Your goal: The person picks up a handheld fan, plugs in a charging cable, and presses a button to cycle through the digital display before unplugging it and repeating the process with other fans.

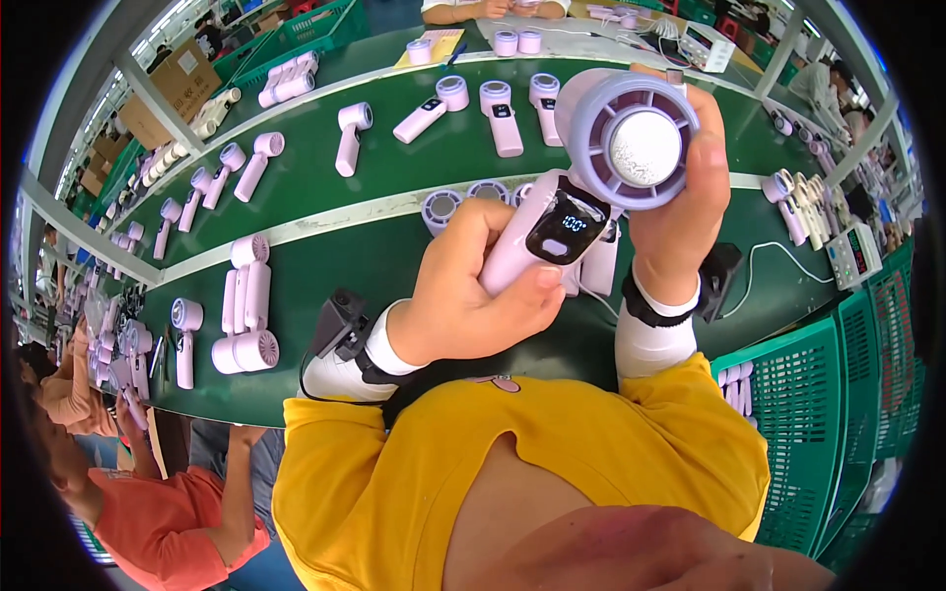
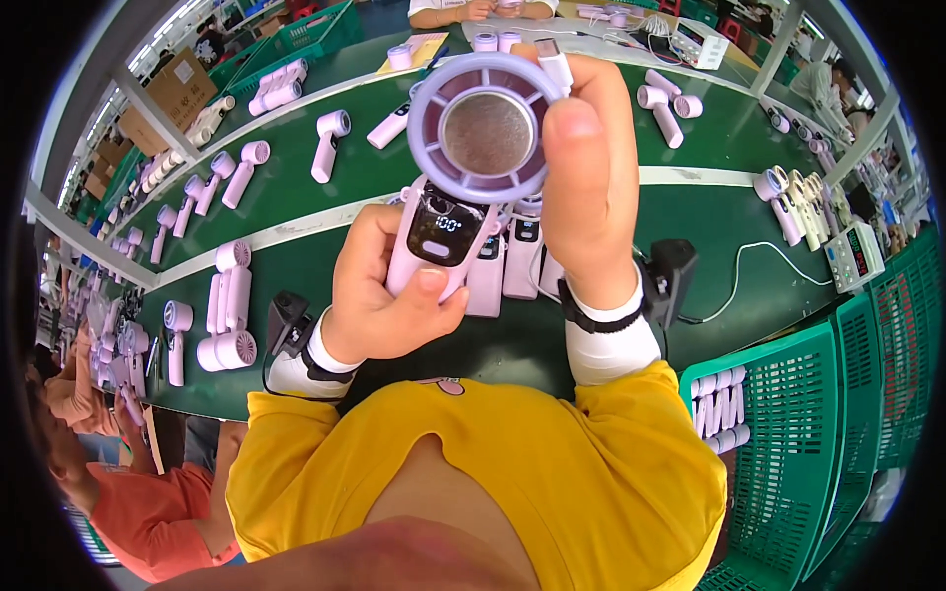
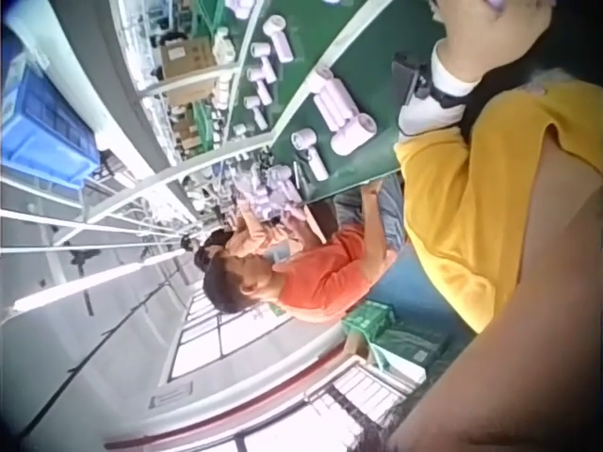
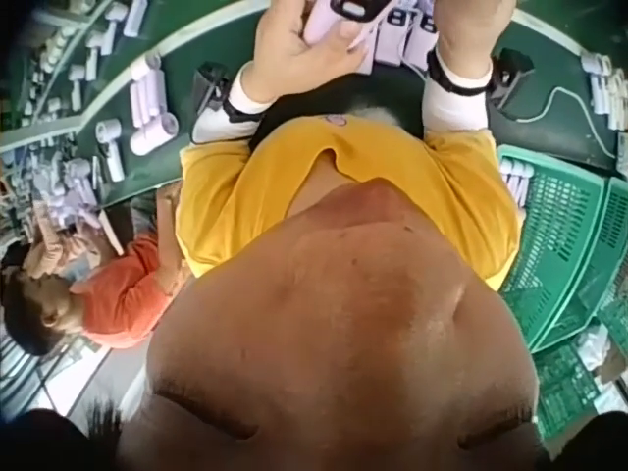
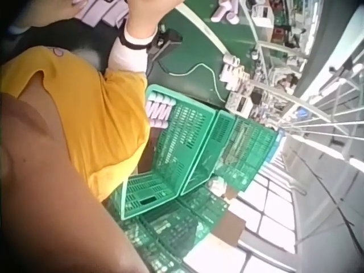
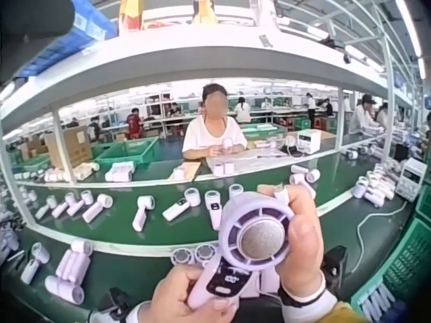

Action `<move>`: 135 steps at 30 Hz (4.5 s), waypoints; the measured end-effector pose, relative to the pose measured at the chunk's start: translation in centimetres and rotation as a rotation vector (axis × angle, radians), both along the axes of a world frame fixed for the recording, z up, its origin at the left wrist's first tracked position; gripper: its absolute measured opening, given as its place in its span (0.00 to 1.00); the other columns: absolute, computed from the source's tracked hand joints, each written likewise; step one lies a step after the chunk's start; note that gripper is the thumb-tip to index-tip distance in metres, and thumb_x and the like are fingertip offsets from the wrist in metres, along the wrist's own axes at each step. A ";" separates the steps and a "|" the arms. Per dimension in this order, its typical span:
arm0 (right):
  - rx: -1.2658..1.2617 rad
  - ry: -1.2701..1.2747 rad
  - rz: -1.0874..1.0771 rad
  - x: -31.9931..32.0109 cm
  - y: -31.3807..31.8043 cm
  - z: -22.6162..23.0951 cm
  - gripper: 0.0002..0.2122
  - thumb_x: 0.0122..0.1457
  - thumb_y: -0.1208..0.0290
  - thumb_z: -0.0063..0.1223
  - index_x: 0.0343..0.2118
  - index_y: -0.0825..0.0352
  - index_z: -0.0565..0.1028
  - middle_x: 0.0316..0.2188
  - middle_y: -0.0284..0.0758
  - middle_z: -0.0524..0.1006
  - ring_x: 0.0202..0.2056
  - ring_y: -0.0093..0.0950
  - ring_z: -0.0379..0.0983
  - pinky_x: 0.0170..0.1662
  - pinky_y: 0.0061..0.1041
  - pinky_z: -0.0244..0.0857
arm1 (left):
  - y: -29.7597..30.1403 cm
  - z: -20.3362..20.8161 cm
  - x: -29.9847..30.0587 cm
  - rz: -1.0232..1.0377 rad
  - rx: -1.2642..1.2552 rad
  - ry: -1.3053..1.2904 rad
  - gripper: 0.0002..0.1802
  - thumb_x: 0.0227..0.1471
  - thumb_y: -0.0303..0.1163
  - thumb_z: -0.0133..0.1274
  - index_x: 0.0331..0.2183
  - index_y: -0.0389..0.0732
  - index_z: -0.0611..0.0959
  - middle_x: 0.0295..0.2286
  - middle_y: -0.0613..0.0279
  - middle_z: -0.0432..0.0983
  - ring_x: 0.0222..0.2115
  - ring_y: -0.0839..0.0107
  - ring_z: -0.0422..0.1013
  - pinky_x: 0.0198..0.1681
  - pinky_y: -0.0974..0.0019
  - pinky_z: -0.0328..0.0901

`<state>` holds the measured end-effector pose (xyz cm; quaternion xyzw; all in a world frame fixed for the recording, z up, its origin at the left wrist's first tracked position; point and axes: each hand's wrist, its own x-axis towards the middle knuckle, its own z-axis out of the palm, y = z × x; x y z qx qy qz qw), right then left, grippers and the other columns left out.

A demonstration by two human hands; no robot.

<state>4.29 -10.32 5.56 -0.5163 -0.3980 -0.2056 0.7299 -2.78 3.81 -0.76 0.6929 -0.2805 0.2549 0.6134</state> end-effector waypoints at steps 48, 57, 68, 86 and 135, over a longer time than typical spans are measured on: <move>-0.585 -0.212 0.007 -1.7 -2.2 0.9 0.08 0.55 0.71 0.41 0.29 0.72 0.67 0.23 0.34 0.67 0.24 0.22 0.61 0.28 0.18 0.54 | 3.0 5.5 -8.0 0.168 -0.257 -0.429 0.19 0.47 0.35 0.40 0.41 0.39 0.60 0.36 0.56 0.58 0.25 0.70 0.59 0.26 0.67 0.56; -0.538 -0.238 0.042 -2.3 -1.4 0.7 0.08 0.54 0.70 0.45 0.26 0.70 0.69 0.19 0.33 0.66 0.19 0.25 0.61 0.21 0.19 0.53 | 5.0 5.5 -7.8 -0.097 -0.357 -0.122 0.23 0.52 0.41 0.36 0.43 0.33 0.58 0.32 0.48 0.65 0.22 0.65 0.67 0.20 0.65 0.64; -0.551 -0.168 0.240 -3.6 0.9 0.0 0.07 0.54 0.73 0.42 0.23 0.70 0.68 0.17 0.33 0.67 0.17 0.25 0.61 0.20 0.21 0.54 | 2.8 6.3 -4.9 -0.049 -0.441 0.352 0.20 0.47 0.34 0.42 0.40 0.31 0.62 0.28 0.47 0.67 0.23 0.61 0.69 0.25 0.66 0.67; -0.564 -0.147 0.437 -2.0 1.7 -1.1 0.10 0.53 0.70 0.45 0.19 0.70 0.68 0.15 0.32 0.67 0.16 0.21 0.61 0.19 0.17 0.52 | 5.3 4.1 -2.6 -0.013 0.227 -0.035 0.26 0.41 0.26 0.31 0.46 0.29 0.59 0.32 0.49 0.70 0.27 0.66 0.70 0.33 0.69 0.65; -0.180 0.019 -0.130 -0.7 0.7 -1.5 0.10 0.54 0.68 0.46 0.27 0.70 0.72 0.20 0.26 0.69 0.22 0.13 0.60 0.24 0.12 0.52 | 6.4 4.1 -10.0 -0.045 -0.319 -0.504 0.35 0.34 0.34 0.57 0.47 0.45 0.61 0.40 0.58 0.61 0.36 0.56 0.64 0.33 0.59 0.64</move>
